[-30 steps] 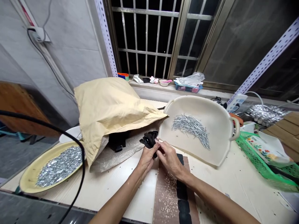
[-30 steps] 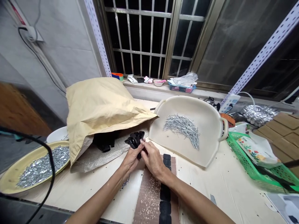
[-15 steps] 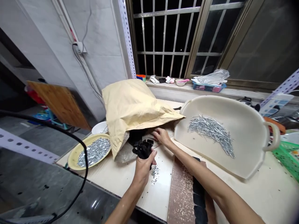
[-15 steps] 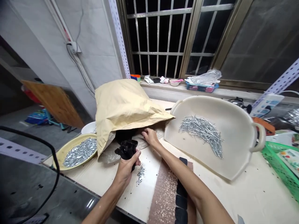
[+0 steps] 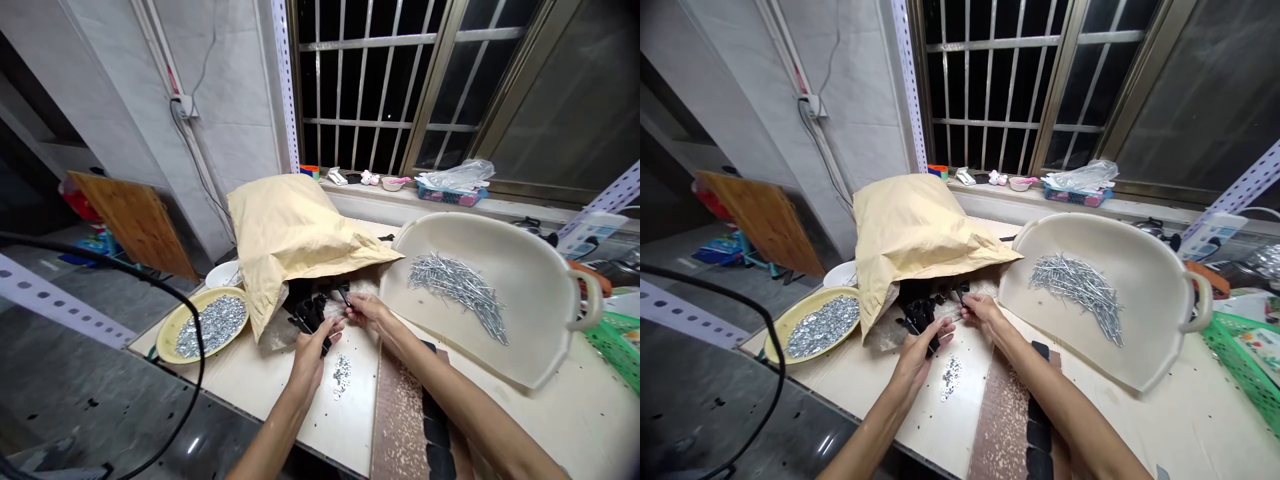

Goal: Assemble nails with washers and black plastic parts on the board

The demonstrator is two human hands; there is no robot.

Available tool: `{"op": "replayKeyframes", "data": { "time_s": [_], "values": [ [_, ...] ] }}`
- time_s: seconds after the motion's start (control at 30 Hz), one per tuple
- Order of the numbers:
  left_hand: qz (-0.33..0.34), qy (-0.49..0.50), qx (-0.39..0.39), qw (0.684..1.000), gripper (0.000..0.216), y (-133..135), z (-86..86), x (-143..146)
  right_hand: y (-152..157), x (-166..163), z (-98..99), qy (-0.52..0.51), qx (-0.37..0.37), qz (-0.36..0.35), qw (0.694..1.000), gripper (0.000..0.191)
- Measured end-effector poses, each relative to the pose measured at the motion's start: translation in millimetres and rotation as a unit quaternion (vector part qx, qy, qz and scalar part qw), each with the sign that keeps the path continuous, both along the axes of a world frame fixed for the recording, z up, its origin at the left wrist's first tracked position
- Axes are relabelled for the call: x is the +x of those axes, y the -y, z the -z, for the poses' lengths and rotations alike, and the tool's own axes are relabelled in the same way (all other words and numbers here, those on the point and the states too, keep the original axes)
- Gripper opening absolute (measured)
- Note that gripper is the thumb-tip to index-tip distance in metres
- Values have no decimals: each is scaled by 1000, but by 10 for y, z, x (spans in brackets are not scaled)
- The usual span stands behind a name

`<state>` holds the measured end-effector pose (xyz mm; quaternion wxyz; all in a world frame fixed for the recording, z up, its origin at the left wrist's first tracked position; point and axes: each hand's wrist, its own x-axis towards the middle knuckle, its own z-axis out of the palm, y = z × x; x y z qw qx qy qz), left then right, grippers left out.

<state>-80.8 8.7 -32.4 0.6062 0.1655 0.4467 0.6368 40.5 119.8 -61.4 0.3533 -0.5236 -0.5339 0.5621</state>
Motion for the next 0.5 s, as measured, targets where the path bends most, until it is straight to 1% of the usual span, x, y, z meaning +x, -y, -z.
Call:
{"op": "replayKeyframes", "data": {
  "time_s": [0.07,0.1,0.2,0.27,0.33,0.4,0.5],
  "values": [
    [10,35,-12,999,26,-125,-16,150,235,182,-22,-31,13,7,999,27],
    [16,50,-16,999,24,-185,-27,236,346,255,-47,-45,36,15,998,30],
    [41,77,-13,996,24,-325,-59,498,619,430,-152,-53,155,48,985,32],
    [57,80,-1,995,29,-383,-63,642,749,532,-206,-1,238,78,968,27],
    [64,76,9,995,33,-426,-47,749,849,624,-215,74,288,102,949,22],
    [88,68,11,994,34,-459,-17,818,933,699,-182,126,319,111,933,19],
    [178,54,-16,982,33,-497,30,875,1015,804,-129,156,335,109,923,21]
  ]
}}
